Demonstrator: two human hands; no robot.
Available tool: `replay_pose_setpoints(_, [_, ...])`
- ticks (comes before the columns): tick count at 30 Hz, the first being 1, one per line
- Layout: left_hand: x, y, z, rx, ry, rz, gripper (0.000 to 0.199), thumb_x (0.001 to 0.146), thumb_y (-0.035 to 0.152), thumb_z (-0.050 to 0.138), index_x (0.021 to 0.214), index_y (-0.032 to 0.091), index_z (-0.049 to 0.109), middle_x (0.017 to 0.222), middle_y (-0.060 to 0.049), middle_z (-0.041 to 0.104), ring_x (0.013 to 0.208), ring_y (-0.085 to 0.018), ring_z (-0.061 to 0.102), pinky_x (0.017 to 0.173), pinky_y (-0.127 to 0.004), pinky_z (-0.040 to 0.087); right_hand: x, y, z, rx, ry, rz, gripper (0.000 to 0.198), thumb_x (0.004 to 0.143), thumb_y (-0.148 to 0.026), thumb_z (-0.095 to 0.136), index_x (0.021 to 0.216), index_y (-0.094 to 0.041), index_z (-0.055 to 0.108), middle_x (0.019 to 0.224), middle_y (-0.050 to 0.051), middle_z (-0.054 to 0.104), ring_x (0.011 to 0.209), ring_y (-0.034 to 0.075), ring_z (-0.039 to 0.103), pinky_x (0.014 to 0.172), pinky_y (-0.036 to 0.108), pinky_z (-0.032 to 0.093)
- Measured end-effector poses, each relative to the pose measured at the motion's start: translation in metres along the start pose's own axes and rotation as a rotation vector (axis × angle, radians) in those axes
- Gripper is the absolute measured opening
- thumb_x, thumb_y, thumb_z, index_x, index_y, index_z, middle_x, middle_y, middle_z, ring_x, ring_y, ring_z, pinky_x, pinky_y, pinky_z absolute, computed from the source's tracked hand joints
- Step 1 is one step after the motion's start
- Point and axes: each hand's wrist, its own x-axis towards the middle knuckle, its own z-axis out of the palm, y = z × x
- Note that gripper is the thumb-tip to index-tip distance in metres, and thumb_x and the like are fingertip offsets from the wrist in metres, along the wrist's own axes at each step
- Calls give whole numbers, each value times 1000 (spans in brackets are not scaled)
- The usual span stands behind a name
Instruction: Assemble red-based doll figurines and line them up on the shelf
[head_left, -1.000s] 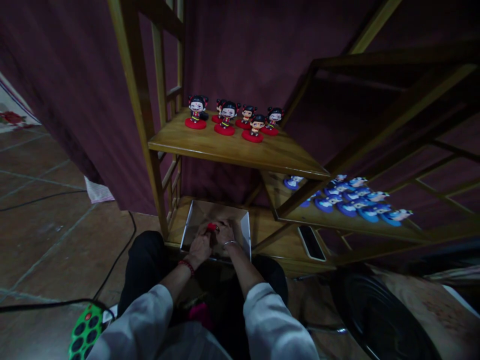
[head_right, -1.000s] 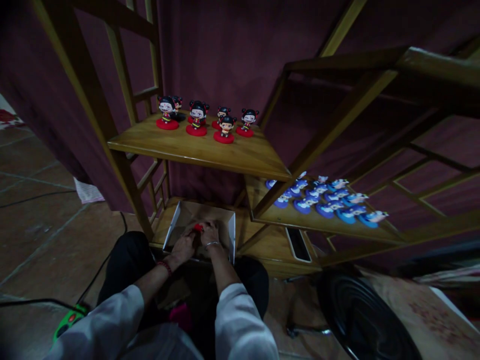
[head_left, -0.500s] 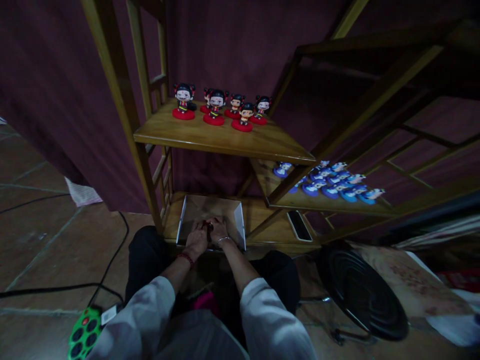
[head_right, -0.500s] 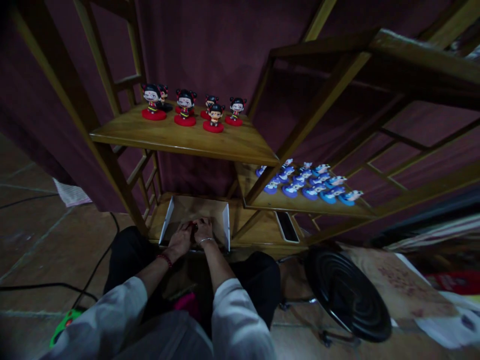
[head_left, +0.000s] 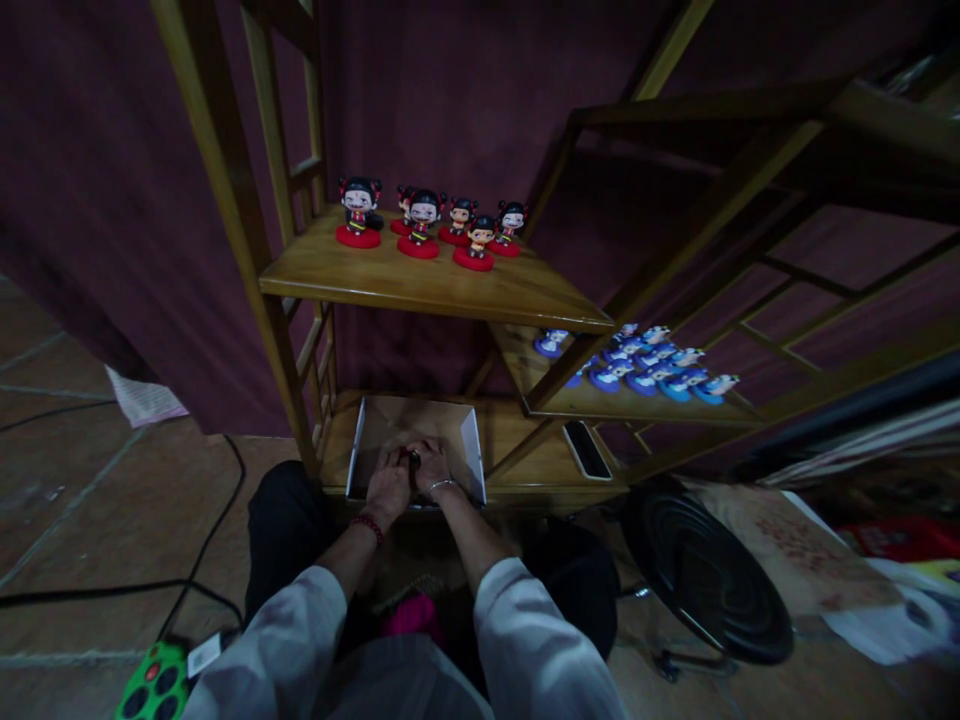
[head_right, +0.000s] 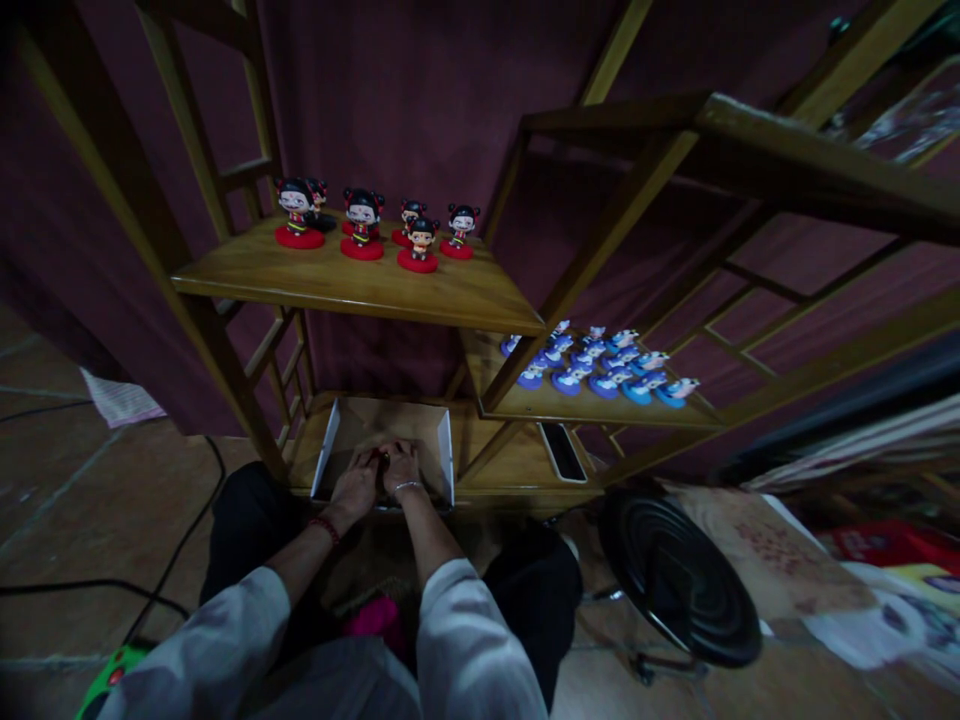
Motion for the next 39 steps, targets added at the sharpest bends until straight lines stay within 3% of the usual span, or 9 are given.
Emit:
replay_pose_setpoints(12, [1,-1,2,24,-5,12,46,77,11,36,122,8,49,131,-13,46,126,-22,32,105,-31,26,-7,-5,-3,-3,5,-14,31,76,-16,50,104,-24,57,116,7,50,113,19,40,96,33,27])
replay_pose_setpoints(21, [1,-2,3,22,-2,2,45,78,11,36,121,9,49,132,-12,46,124,-21,35,101,-29,33,-8,-7,-4,-5,2,-3,31,77,-15,49,106,-24,57,116,7,49,110,19,41,96,34,26])
replay_pose_setpoints(39, [4,-5,6,35,-11,58,43,77,12,41,119,11,50,129,-12,48,125,-19,35,109,-32,19,-8,-9,-6,-25,-39,2,34,73,-10,49,104,-23,57,112,6,52,111,18,39,94,31,25])
